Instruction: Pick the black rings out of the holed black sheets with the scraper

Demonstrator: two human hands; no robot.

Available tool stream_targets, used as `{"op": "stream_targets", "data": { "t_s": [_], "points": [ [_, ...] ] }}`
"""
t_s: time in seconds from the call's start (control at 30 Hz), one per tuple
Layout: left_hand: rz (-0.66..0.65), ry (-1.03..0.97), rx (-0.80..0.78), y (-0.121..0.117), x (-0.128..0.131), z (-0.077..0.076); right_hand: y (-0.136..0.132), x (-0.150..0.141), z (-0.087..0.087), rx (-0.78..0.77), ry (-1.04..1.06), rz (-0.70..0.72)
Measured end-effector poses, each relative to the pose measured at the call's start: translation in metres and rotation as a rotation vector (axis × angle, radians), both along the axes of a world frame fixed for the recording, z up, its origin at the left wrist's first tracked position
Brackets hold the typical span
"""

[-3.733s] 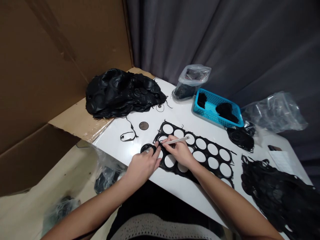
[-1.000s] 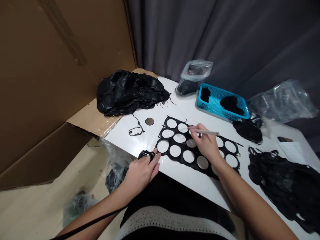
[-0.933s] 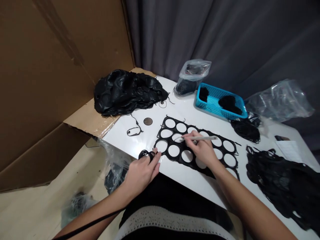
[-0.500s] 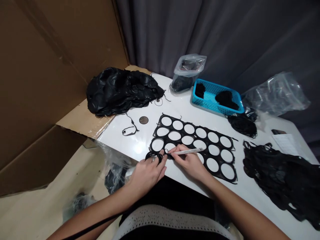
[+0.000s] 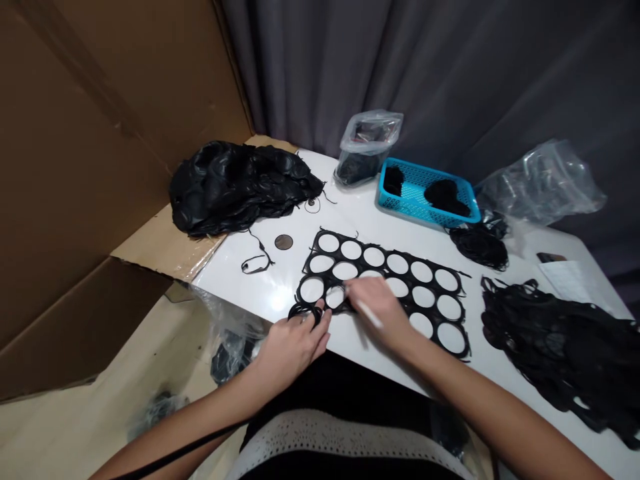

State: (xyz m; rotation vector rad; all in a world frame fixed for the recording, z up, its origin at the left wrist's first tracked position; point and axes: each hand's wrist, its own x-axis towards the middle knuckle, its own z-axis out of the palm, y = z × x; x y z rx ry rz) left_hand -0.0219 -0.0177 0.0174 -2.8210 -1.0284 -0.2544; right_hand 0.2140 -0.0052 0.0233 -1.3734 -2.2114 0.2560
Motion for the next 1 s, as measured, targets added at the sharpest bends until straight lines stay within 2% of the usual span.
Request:
{"op": "stream_targets", "data": {
  "t_s": [0.07, 0.13, 0.2, 0.27, 0.33, 0.4, 0.5, 0.57, 0.67, 0.8, 1.0],
  "points": [
    [-0.004, 0.005, 0.015, 0.001, -0.001, 0.001, 0.017, 0.022, 0.004, 0.052, 0.051, -0.252],
    [-0.007, -0.002, 0.016, 0.003, -0.001, 0.003, 0.025, 0.040, 0.007, 0.017, 0.137, -0.430],
    [-0.004, -0.015, 0.001, 0.004, 0.001, 0.006, 0.022, 0.047, 0.009, -0.102, 0.236, -0.476],
    [0.005, -0.020, -0.011, 0.006, 0.007, 0.010, 0.012, 0.047, 0.010, -0.212, 0.301, -0.453],
    [0.020, -0.011, -0.012, 0.008, 0.014, 0.013, 0.004, 0.045, 0.010, -0.255, 0.325, -0.439],
    [0.030, 0.002, -0.005, 0.009, 0.018, 0.015, 0.004, 0.049, 0.010, -0.226, 0.347, -0.469],
    [0.026, 0.002, -0.003, 0.012, 0.018, 0.014, 0.013, 0.067, 0.012, -0.115, 0.367, -0.607],
    [0.022, -0.008, -0.003, 0.013, 0.015, 0.014, 0.015, 0.075, 0.015, -0.100, 0.374, -0.666],
    [0.022, -0.052, 0.036, 0.012, 0.017, 0.015, 0.003, 0.067, 0.018, -0.258, 0.410, -0.523],
    [-0.073, -0.097, 0.060, 0.004, 0.035, 0.013, -0.022, 0.035, 0.014, -0.481, 0.451, -0.272],
    [-0.086, -0.049, 0.035, -0.005, 0.049, 0.002, -0.032, 0.020, 0.000, -0.474, 0.488, -0.214]
  ]
}}
